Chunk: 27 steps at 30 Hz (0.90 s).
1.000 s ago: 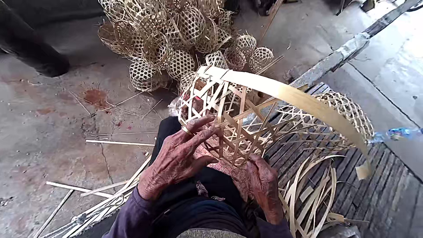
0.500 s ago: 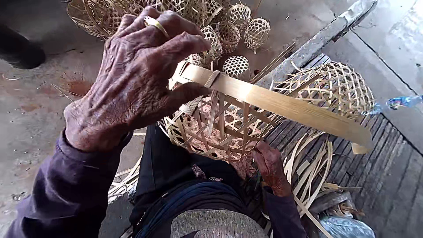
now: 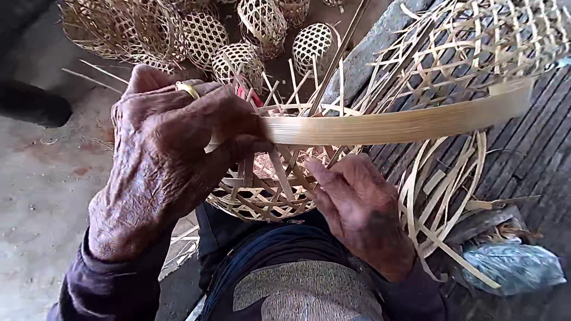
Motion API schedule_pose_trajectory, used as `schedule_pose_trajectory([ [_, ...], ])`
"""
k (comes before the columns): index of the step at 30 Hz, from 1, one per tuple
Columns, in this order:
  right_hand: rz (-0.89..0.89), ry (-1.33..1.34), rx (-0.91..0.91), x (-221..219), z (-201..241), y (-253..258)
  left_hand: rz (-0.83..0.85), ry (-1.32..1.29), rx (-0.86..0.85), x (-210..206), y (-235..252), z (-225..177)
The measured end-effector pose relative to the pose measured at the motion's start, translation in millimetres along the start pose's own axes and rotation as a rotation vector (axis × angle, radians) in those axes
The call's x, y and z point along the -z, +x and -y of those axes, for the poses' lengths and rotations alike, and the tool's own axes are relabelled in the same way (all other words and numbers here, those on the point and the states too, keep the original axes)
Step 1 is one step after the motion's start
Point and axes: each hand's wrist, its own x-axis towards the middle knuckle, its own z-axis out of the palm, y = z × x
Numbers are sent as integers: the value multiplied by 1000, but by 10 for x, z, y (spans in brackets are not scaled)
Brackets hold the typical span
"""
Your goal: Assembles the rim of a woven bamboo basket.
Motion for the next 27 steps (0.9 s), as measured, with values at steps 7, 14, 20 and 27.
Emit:
schedule_pose_trajectory([
  [7, 57, -55, -39, -30, 0, -73, -10, 82, -65, -123, -11, -162],
  [14, 52, 4, -26, -30, -67, -146, -11, 238, -49, -66, -2, -461],
  [20, 10, -118, 45, -84, -1, -257, 157, 250, -50, 56, -79, -518],
  [27, -2, -84, 18, -203, -34, -311, 255, 274, -41, 57, -6, -538],
])
